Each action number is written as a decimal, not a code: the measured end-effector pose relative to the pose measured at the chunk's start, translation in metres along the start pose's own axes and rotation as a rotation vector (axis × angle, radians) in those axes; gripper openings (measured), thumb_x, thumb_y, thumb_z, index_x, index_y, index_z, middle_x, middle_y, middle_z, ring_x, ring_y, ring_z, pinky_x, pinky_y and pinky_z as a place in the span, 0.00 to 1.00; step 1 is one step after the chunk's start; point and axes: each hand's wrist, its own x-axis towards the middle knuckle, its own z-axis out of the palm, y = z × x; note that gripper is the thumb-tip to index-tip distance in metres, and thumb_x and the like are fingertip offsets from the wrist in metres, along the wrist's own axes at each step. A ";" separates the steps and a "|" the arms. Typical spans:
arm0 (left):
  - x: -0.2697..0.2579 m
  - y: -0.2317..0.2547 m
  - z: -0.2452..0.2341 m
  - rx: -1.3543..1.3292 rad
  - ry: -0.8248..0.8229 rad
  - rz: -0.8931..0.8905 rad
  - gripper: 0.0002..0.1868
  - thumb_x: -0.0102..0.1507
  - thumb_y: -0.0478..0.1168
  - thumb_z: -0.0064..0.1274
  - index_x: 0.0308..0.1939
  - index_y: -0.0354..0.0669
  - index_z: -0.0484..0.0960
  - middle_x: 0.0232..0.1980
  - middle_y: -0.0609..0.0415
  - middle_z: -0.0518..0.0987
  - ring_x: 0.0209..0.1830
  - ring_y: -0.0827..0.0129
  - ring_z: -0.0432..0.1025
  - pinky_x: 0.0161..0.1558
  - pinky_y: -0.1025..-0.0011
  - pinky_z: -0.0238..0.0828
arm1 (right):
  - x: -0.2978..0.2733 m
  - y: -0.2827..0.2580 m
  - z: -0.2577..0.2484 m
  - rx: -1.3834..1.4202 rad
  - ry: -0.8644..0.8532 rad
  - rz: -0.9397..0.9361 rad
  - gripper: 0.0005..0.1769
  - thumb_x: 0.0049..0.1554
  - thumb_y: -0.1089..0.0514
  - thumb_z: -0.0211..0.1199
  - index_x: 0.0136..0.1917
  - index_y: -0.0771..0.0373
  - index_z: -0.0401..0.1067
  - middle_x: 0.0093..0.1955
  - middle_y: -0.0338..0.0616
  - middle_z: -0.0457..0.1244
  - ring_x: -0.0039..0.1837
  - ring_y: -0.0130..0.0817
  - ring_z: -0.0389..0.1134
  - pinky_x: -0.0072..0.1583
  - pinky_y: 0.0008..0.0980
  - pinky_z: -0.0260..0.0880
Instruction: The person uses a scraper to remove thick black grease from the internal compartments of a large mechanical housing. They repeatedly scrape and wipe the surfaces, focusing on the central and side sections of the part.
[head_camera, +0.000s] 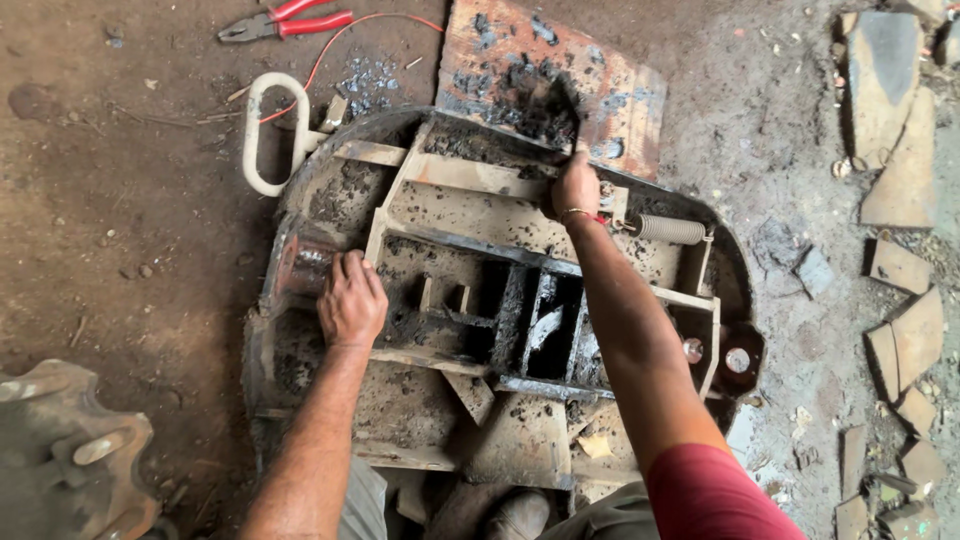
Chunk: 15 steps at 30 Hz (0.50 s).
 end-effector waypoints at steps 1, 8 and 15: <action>-0.004 -0.003 -0.003 0.013 0.009 0.001 0.11 0.72 0.42 0.40 0.50 0.40 0.73 0.49 0.39 0.77 0.43 0.43 0.77 0.38 0.51 0.78 | 0.001 0.001 0.014 0.054 0.039 0.014 0.16 0.59 0.57 0.61 0.55 0.70 0.63 0.42 0.64 0.68 0.46 0.64 0.70 0.48 0.57 0.70; 0.003 -0.001 0.001 0.032 0.078 0.000 0.11 0.70 0.43 0.44 0.52 0.44 0.74 0.51 0.43 0.78 0.44 0.43 0.77 0.39 0.50 0.77 | 0.009 0.022 0.033 0.279 0.071 0.034 0.12 0.62 0.55 0.63 0.52 0.65 0.67 0.43 0.58 0.70 0.46 0.59 0.72 0.50 0.54 0.72; -0.006 -0.025 0.034 0.027 -0.045 -0.044 0.13 0.72 0.43 0.43 0.56 0.40 0.71 0.62 0.33 0.76 0.48 0.45 0.79 0.40 0.56 0.82 | 0.002 0.048 -0.001 0.008 -0.023 -0.005 0.20 0.74 0.43 0.58 0.58 0.62 0.75 0.50 0.56 0.69 0.52 0.55 0.72 0.52 0.50 0.73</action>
